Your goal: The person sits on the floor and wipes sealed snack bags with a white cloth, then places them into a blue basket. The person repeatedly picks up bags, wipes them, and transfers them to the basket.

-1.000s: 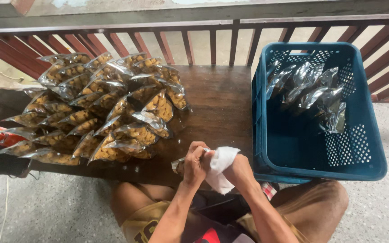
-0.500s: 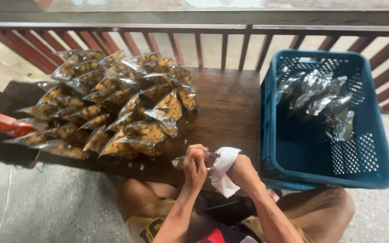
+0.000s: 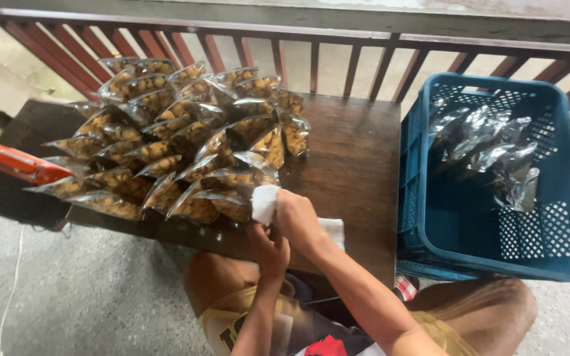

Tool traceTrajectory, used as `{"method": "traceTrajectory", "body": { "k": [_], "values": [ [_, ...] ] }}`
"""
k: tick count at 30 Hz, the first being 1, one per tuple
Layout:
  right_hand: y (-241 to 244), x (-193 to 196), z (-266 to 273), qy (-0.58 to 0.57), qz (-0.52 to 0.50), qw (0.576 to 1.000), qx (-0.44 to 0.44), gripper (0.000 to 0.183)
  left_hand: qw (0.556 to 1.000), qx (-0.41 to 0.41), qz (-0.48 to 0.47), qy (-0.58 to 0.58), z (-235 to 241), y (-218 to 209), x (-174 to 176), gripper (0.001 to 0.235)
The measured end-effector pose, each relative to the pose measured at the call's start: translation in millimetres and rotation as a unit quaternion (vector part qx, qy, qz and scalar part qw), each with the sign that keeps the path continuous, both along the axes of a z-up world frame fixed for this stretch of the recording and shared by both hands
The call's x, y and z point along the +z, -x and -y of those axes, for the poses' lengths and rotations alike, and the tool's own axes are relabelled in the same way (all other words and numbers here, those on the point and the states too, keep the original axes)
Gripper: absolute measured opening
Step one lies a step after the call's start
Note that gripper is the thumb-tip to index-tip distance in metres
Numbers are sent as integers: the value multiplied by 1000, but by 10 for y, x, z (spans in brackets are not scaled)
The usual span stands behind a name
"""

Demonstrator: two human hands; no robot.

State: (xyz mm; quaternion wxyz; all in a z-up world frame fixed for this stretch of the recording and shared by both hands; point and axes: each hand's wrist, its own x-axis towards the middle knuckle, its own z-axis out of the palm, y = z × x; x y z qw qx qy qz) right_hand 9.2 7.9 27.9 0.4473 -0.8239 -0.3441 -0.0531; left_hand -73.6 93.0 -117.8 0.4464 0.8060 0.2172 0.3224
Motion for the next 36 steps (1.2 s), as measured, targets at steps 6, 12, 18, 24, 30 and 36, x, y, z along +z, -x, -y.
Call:
{"method": "traceTrajectory", "body": {
  "k": [6,12,18,24,30,36],
  "values": [
    [94,367,299,6,-55,998,-31,32,990,-68,6,120,-114,24,77,35],
    [265,585,1100,3,-10,998,-55,38,864,-342,-70,361,633,296,912,47],
    [73,973,2662,-46,-250,966,54,34,847,-428,-81,306,808,-118,1957,3],
    [213,780,3393,-213,-412,882,80,34,765,-598,-103,215,1741,-1131,2389,18],
    [-149,528,3418,-368,-319,862,-138,35,720,-638,-225,155,2768,-2002,2243,25],
    [-228,530,4037,-326,-240,817,-411,37,731,-671,-106,-71,3696,-2640,1286,32]
  ]
}}
